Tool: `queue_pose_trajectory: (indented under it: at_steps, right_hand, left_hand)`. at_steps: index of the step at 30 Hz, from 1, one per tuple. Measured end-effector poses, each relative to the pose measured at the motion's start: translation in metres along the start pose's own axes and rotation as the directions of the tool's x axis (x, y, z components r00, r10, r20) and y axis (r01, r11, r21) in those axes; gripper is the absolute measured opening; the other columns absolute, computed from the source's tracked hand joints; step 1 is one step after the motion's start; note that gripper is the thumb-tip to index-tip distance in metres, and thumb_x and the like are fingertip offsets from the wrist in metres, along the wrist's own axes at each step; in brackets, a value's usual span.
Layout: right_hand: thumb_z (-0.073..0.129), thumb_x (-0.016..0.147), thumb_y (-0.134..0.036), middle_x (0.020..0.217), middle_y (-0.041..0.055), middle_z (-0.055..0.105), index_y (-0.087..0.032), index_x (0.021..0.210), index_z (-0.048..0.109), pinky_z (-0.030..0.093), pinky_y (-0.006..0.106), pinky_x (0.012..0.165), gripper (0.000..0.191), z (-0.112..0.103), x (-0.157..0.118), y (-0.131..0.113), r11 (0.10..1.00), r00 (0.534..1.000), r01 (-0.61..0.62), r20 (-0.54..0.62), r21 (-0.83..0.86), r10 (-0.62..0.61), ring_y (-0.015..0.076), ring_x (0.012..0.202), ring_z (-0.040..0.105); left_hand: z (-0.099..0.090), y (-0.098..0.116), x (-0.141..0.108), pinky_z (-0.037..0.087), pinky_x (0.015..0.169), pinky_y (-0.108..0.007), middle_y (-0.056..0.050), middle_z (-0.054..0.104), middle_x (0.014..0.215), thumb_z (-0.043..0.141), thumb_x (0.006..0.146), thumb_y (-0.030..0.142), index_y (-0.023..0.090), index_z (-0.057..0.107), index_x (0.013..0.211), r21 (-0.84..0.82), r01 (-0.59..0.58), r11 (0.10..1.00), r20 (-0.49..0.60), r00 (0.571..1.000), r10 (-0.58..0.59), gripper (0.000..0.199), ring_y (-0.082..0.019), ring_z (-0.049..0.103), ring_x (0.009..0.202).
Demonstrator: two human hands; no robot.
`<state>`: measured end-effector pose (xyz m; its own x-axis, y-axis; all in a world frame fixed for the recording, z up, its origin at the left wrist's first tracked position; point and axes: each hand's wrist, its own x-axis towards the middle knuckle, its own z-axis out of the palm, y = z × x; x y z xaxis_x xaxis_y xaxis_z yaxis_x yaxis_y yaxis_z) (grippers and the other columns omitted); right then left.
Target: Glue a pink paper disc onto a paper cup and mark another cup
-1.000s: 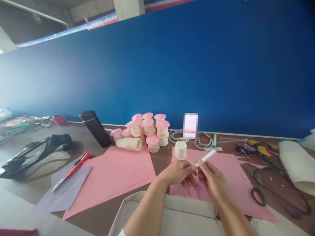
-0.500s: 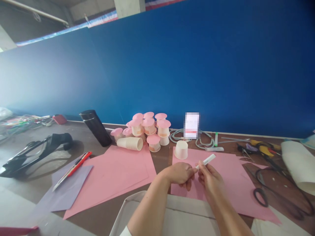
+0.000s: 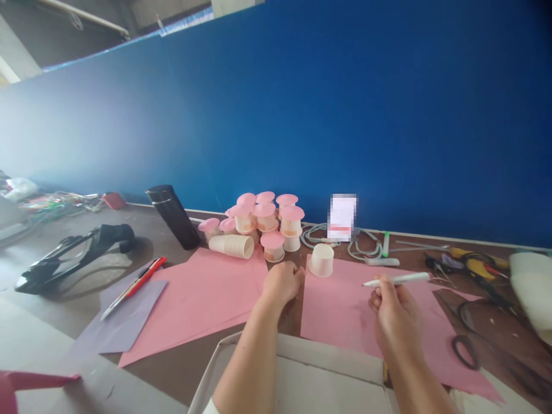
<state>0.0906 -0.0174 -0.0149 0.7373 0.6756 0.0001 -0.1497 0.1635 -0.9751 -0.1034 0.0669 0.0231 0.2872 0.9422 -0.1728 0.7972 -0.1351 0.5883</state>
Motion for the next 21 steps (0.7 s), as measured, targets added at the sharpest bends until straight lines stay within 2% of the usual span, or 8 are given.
queue_pose_trajectory:
  at_steps: [3,7,10,12,14,16,18,21]
  right_hand:
    - [0.067,0.069,-0.059,0.054,-0.0076,0.041,-0.018,0.073,0.052,0.025,0.018,0.04,0.044,0.0,0.001,0.006,1.0,1.0,0.006,-0.018,0.002,-0.006,0.0044,0.045,0.035]
    - [0.068,0.07,-0.057,0.055,-0.0072,0.041,-0.016,0.078,0.058,0.022,0.017,0.039,0.043,-0.004,0.008,0.011,0.999,0.999,-0.038,-0.02,0.032,0.038,0.0036,0.044,0.033]
    - [0.069,0.07,-0.054,0.056,-0.0069,0.042,-0.016,0.08,0.061,0.021,0.017,0.038,0.04,-0.005,0.009,0.011,0.996,0.997,-0.069,-0.024,0.062,0.07,0.0033,0.043,0.033]
    - [0.07,0.07,-0.051,0.056,-0.0068,0.043,-0.016,0.08,0.061,0.022,0.017,0.038,0.038,-0.004,0.008,0.008,0.993,0.996,-0.088,-0.028,0.081,0.09,0.0032,0.044,0.033]
    - [0.071,0.07,-0.048,0.056,-0.0068,0.043,-0.015,0.08,0.063,0.022,0.017,0.039,0.036,-0.002,0.005,0.003,0.989,0.993,-0.109,-0.028,0.102,0.112,0.0031,0.044,0.033]
    - [0.072,0.069,-0.045,0.055,-0.0069,0.042,-0.015,0.081,0.064,0.022,0.016,0.039,0.033,0.0,0.002,-0.002,0.984,0.991,-0.127,-0.027,0.123,0.132,0.0029,0.044,0.032]
    - [0.073,0.069,-0.044,0.055,-0.0067,0.043,-0.015,0.081,0.065,0.022,0.016,0.039,0.032,0.002,0.001,-0.004,0.982,0.99,-0.135,-0.022,0.133,0.139,0.0029,0.045,0.033]
    - [0.073,0.069,-0.045,0.054,-0.0068,0.042,-0.015,0.08,0.065,0.022,0.016,0.038,0.033,0.001,0.002,-0.001,0.982,0.99,-0.136,-0.006,0.128,0.138,0.003,0.044,0.032]
  left_hand:
    - [0.002,-0.003,0.002,0.045,0.069,-0.034,-0.012,0.07,0.091,0.041,0.087,0.044,0.019,0.061,0.087,0.149,0.118,0.982,-0.099,0.99,-0.104,0.032,-0.026,0.065,0.087]
    - [0.002,-0.006,0.002,0.047,0.074,-0.038,-0.015,0.07,0.098,0.04,0.089,0.04,0.019,0.061,0.093,0.214,0.153,0.965,-0.079,0.987,-0.14,0.031,-0.03,0.065,0.094]
    - [0.001,-0.006,0.002,0.047,0.074,-0.04,-0.016,0.069,0.1,0.048,0.085,0.039,0.018,0.061,0.098,0.197,0.194,0.961,-0.085,0.98,-0.181,0.028,-0.032,0.065,0.095]
    - [0.001,-0.004,0.002,0.048,0.074,-0.04,-0.015,0.069,0.102,0.052,0.084,0.037,0.018,0.06,0.104,0.154,0.186,0.97,-0.144,0.976,-0.164,0.029,-0.031,0.065,0.094]
    - [0.002,0.002,0.003,0.048,0.075,-0.039,-0.013,0.069,0.104,0.049,0.087,0.033,0.019,0.06,0.108,0.099,0.082,0.992,-0.274,0.96,-0.052,0.027,-0.028,0.064,0.094]
    - [0.005,0.009,0.006,0.048,0.08,-0.036,-0.009,0.068,0.106,0.042,0.091,0.027,0.021,0.062,0.108,0.09,-0.118,0.989,-0.445,0.884,0.146,0.027,-0.024,0.063,0.096]
    - [0.01,0.014,0.011,0.046,0.089,-0.035,-0.008,0.066,0.112,0.039,0.091,0.019,0.021,0.062,0.113,0.155,-0.323,0.934,-0.548,0.758,0.353,0.032,-0.022,0.059,0.104]
    - [0.02,0.016,0.018,0.041,0.099,-0.036,-0.006,0.06,0.128,0.038,0.087,0.009,0.021,0.057,0.125,0.258,-0.556,0.79,-0.497,0.625,0.602,0.043,-0.02,0.052,0.116]
